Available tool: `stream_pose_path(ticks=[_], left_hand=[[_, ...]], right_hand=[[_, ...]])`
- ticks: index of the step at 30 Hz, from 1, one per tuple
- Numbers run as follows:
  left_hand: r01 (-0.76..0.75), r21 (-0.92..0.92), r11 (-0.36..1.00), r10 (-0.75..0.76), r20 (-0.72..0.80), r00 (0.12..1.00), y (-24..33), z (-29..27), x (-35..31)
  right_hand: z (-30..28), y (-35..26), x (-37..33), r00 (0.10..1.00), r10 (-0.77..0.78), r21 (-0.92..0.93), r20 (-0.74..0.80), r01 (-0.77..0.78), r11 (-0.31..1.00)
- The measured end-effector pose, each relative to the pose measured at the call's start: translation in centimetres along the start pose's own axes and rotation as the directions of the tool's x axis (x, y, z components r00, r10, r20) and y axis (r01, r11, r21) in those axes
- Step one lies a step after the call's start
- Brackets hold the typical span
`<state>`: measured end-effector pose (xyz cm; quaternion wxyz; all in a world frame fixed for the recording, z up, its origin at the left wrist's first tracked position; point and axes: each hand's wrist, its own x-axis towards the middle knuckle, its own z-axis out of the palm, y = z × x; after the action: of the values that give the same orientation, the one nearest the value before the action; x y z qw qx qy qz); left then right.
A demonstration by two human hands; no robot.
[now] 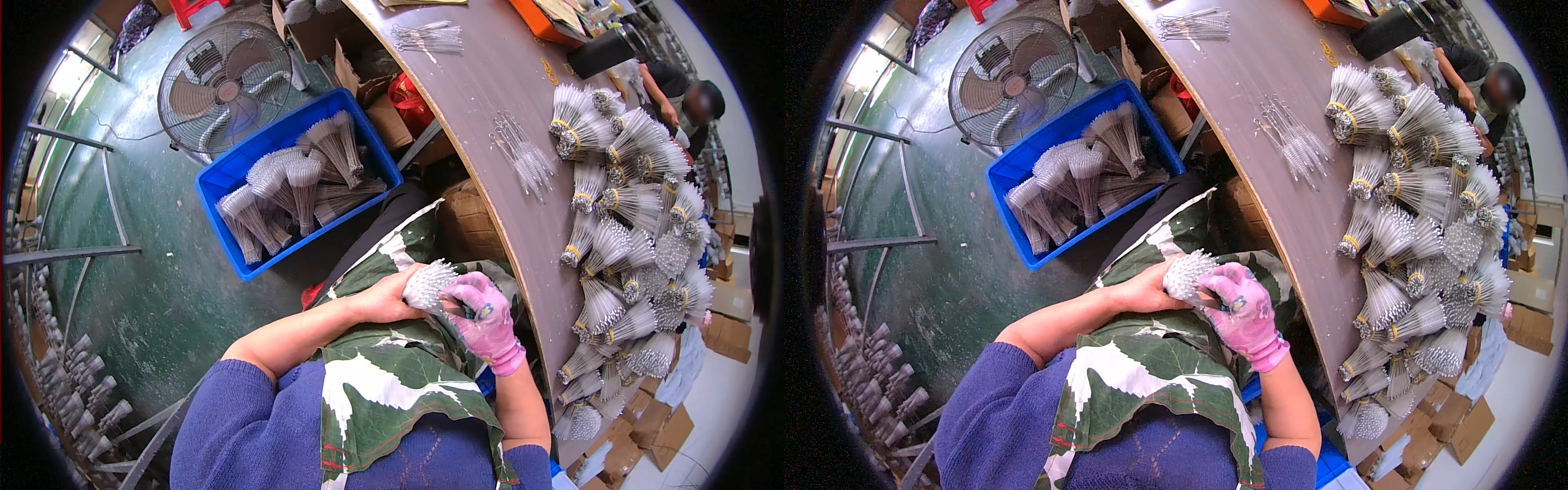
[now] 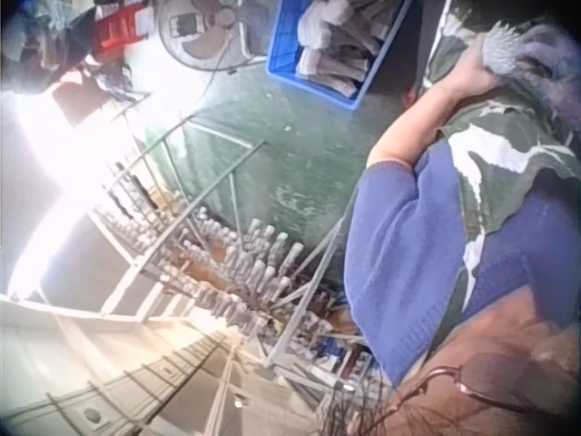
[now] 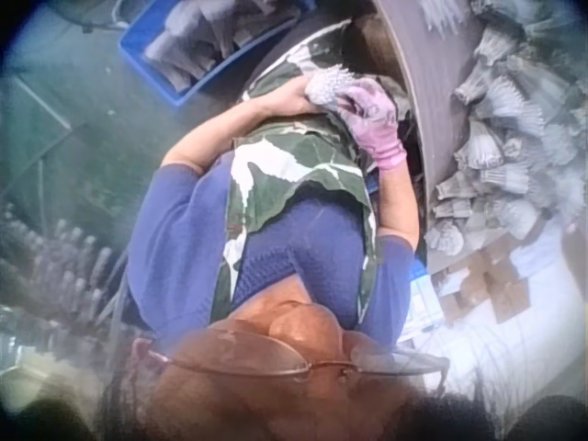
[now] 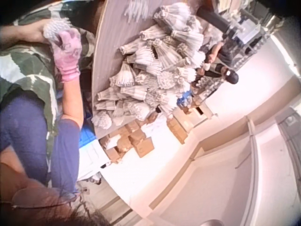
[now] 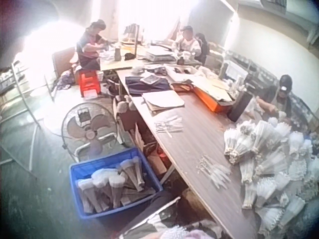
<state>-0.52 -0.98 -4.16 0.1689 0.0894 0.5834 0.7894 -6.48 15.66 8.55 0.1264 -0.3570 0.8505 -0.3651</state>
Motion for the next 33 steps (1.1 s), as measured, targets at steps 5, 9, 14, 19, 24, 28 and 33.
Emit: stream_pose_path(ticks=[5, 9, 14, 19, 24, 28, 33], left_hand=[[0.012, 0.054, 0.998, -0.011, -0.015, 1.0, 0.3, 0.5, -0.1], [-0.013, 0.14, 0.99, 0.017, -0.027, 0.999, 0.2, 0.8, 0.0], [-0.059, 0.065, 0.996, 0.062, -0.042, 0.997, 0.2, 1.0, 1.6], [0.003, -0.028, 1.0, -0.007, -0.148, 0.989, 0.0, 0.2, 1.2], [-0.023, 0.052, 0.998, 0.032, -0.178, 0.984, 0.6, 0.6, 2.3], [-0.072, 0.123, 0.99, 0.092, -0.169, 0.981, 0.5, 0.4, 2.2], [-0.131, 0.229, 0.965, 0.177, -0.193, 0.965, 0.4, 0.0, 2.1]], right_hand=[[-1.0, 0.5, 0.4, 0.99, 0.002, 0.016, 0.138, -0.004, 1.0], [-0.5, -0.7, 0.3, 0.994, 0.006, -0.162, 0.109, 0.012, 0.987], [-0.6, -1.4, -0.2, 0.998, -0.038, -0.237, -0.058, 0.023, 0.971], [-7.1, -1.9, 1.3, 0.738, 0.259, 0.287, -0.622, -0.093, 0.953], [-6.7, 7.6, 6.5, 0.522, 0.491, 0.596, -0.697, 0.041, 0.802], [-5.1, 11.0, 9.2, 0.438, 0.502, 0.527, -0.745, -0.074, 0.847], [-3.5, 9.0, 7.4, 0.525, 0.474, 0.555, -0.707, -0.004, 0.832]])
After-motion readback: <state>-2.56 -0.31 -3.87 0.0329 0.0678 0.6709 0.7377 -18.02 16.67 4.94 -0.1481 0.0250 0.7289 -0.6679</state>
